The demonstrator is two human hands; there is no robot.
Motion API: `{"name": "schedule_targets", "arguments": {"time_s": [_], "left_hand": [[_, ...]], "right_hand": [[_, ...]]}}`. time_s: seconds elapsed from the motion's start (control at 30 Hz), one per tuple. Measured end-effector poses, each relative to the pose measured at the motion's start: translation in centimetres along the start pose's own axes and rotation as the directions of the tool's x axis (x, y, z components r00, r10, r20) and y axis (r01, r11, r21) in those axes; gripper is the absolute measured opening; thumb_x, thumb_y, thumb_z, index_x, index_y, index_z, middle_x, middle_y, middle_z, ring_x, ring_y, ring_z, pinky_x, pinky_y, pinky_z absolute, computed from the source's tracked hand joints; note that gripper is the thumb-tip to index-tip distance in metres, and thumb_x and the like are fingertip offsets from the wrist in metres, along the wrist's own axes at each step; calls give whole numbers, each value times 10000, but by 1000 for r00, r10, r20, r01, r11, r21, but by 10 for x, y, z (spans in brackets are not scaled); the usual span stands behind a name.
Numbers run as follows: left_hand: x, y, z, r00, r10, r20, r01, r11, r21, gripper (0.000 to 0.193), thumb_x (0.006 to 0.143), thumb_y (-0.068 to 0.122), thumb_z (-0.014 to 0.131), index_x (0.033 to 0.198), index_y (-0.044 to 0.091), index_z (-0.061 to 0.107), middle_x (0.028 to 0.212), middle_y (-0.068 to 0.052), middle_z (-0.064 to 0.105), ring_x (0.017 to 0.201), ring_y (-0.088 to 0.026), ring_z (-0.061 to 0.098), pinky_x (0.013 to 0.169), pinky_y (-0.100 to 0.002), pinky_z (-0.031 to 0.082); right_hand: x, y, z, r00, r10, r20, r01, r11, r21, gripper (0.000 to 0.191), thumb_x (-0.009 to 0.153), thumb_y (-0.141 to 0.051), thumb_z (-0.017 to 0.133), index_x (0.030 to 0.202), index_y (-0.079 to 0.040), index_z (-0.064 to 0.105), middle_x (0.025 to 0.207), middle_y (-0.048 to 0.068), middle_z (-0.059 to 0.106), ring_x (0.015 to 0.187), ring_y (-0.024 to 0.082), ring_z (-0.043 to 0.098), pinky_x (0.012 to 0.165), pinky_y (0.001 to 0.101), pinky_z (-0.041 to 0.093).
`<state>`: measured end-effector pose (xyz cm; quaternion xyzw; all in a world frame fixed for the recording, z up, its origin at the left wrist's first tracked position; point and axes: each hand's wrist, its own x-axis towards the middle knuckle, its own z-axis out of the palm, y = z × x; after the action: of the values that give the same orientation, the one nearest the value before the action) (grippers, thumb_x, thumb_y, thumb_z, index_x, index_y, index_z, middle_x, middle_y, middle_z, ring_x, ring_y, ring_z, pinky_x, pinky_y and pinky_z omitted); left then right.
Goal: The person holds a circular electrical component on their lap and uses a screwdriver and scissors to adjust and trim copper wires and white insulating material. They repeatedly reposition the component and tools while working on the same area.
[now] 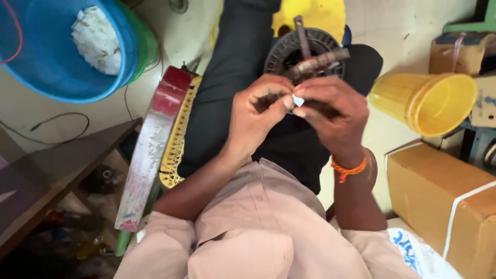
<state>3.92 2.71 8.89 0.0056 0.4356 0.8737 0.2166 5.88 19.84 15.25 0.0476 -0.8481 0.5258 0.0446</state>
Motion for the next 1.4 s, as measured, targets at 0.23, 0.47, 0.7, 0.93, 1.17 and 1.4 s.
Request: {"name": "schedule_targets", "arguments": {"time_s": [0.23,0.47,0.7,0.93,1.17,1.4], "left_hand": [[-21,-4,24,998,-70,2,66,943,326,222,949,54,717,1165,27,676,915,19,688,818,-43,642,730,-232,527],[-21,-7,33,989,116,95,-150,744,651,92,950,58,756,1022,39,702,897,-75,684,784,-174,699,711,-280,546],[-5,-4,40,924,249,291,-381,515,768,184,930,68,796,1069,83,675,1012,-63,685,943,-271,669,849,-359,542],[43,-10,33,818,464,340,-525,362,770,924,782,22,845,1535,120,318,1225,-168,604,1118,-359,587,1004,-406,477],[66,-31,3,870,273,410,-491,548,677,961,896,-45,844,1630,204,277,1251,-87,655,1178,-260,655,1066,-374,530],[75,-23,-3,882,157,444,-438,620,651,973,871,-25,843,1620,224,273,1387,-100,642,1245,-279,662,1099,-398,538]], "right_hand": [[-72,36,12,934,269,-234,-163,905,393,144,920,18,793,1039,38,716,1011,122,714,877,154,700,764,256,576],[-91,46,15,883,427,-195,-318,849,421,153,959,96,740,1084,57,660,1036,120,729,928,135,704,851,271,597],[-65,44,-15,904,408,-128,-359,886,293,179,908,148,637,1034,28,680,1050,125,717,927,172,723,830,292,618],[-17,53,-44,960,-96,-263,41,978,-206,179,944,131,800,1059,6,744,1030,121,723,903,217,719,795,292,562],[-7,76,-30,923,-318,-218,187,864,-467,229,955,113,820,1103,-2,687,1046,146,741,966,276,745,836,361,596],[-20,93,-18,885,-403,-234,234,818,-525,271,942,150,795,1135,1,677,1064,153,726,935,288,740,795,368,611]]}}
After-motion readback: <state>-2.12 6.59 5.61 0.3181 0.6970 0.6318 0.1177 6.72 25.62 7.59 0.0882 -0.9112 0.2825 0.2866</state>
